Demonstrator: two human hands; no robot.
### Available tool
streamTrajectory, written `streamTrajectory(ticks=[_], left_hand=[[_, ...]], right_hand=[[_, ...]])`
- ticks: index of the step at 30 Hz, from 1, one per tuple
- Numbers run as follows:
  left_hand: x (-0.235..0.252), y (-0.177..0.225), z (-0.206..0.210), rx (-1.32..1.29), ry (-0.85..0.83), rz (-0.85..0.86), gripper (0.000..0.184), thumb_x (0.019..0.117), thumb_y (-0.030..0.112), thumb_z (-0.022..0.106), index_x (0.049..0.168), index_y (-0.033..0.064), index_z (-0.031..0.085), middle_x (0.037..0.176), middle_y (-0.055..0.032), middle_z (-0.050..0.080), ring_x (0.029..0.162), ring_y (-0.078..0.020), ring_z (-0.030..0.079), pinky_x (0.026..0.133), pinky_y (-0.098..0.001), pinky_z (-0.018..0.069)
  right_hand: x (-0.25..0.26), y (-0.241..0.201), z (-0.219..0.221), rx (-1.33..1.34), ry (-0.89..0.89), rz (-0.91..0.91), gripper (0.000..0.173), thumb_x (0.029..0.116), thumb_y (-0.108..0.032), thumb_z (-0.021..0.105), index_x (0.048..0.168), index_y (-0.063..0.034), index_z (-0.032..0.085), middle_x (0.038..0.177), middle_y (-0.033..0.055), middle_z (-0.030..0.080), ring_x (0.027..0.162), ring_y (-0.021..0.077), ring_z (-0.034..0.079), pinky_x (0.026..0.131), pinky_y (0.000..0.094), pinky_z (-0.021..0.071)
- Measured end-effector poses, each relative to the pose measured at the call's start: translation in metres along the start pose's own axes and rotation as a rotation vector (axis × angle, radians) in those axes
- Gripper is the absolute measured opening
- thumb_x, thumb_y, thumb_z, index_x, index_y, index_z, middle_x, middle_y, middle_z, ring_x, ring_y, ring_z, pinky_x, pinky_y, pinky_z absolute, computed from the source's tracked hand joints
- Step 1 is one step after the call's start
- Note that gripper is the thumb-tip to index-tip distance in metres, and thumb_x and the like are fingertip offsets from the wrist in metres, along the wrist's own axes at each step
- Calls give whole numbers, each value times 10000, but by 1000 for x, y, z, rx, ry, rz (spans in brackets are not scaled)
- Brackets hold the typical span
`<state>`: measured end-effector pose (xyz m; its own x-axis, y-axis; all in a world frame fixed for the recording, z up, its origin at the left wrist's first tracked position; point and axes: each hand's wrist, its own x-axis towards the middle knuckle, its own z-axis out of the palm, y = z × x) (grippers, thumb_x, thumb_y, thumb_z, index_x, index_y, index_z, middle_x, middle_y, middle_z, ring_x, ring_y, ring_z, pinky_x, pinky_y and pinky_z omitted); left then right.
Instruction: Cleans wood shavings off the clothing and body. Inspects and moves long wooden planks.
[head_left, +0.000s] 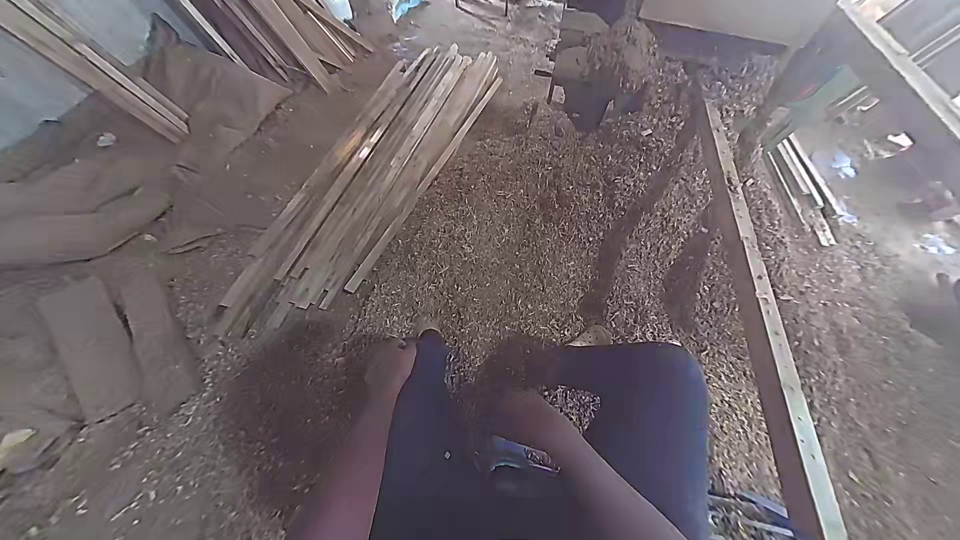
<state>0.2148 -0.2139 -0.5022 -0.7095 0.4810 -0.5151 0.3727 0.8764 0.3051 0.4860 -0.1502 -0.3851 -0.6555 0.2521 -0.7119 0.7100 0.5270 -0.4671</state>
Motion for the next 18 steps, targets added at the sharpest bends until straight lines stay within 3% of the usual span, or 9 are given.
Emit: streamTrajectory(ticks=[13,18], left_hand=[[-10,10,-11,10,-42,-14,464,1065,413,465,1284,57,666,1305,-210,659,1267,-381,603,1035,-619,468],[-5,7,-8,23,-46,4,470,1074,422,444,1272,64,676,1303,-202,662,1261,-372,610,1031,-614,474]], right_hand=[[3,3,1,17,5,-15,462,1009,-269,632,1431,-92,570,1403,231,587,1288,434,568,1041,669,439],[0,0,-2,37,5,0,430,1009,-286,631,1392,-93,601,1339,227,633,1262,434,585,1031,687,430]])
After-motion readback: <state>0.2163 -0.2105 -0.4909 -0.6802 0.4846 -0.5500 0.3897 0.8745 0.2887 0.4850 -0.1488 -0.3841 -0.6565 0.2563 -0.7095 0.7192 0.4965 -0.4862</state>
